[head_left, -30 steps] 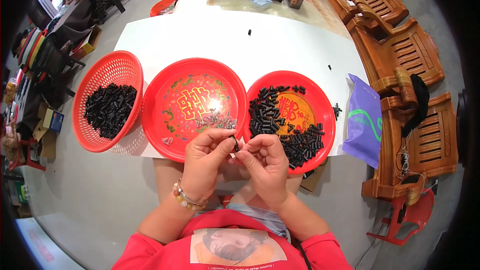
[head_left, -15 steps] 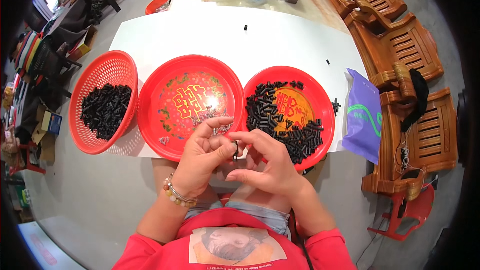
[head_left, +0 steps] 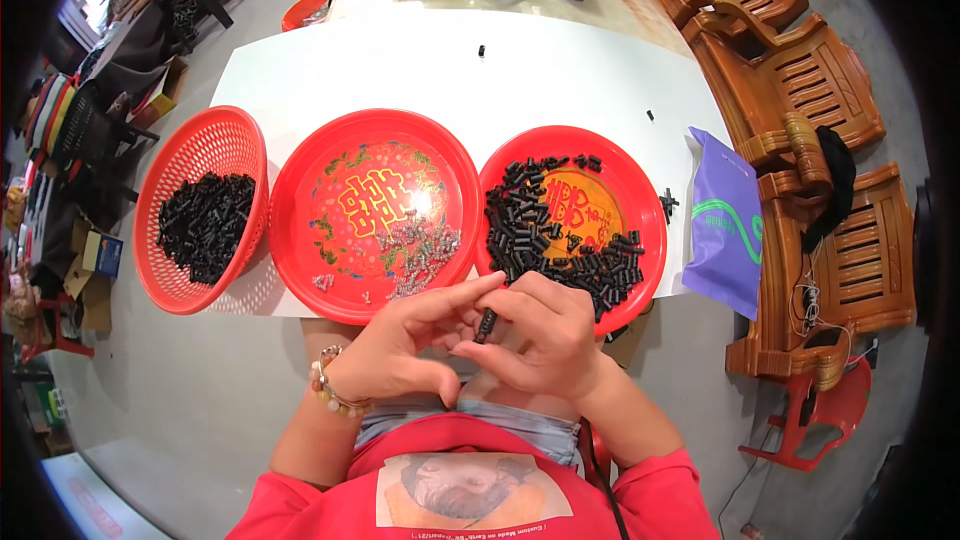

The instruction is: Assembling small black plastic connectors by manually inserting metal pins into them.

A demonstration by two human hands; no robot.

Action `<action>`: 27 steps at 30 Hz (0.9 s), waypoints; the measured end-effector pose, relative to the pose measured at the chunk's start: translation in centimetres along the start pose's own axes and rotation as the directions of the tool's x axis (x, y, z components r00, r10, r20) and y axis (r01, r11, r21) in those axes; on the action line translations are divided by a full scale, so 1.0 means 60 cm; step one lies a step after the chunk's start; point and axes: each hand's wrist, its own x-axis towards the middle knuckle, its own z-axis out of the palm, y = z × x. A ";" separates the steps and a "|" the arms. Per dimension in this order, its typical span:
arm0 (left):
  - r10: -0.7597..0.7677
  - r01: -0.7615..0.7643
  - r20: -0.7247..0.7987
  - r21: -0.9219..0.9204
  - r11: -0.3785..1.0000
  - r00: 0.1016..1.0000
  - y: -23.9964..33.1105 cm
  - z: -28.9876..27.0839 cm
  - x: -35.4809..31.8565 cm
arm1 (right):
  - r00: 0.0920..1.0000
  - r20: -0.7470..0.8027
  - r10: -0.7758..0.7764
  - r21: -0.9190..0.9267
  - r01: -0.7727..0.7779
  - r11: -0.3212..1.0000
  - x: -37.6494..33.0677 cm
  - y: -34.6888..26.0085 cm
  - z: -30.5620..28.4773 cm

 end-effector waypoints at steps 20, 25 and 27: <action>0.180 -0.133 -0.036 0.531 0.837 0.983 0.001 0.012 0.002 | 0.999 -0.044 -0.029 -0.105 0.024 0.994 -0.014 -0.022 0.008; 0.163 -0.133 -0.021 0.485 0.864 0.986 0.000 0.008 0.008 | 0.998 -0.059 -0.004 -0.079 -0.001 0.997 -0.015 -0.020 0.005; 0.086 -0.074 -0.032 0.281 0.957 0.996 -0.003 0.009 0.011 | 0.999 -0.046 0.019 -0.068 -0.023 0.997 -0.020 -0.017 0.000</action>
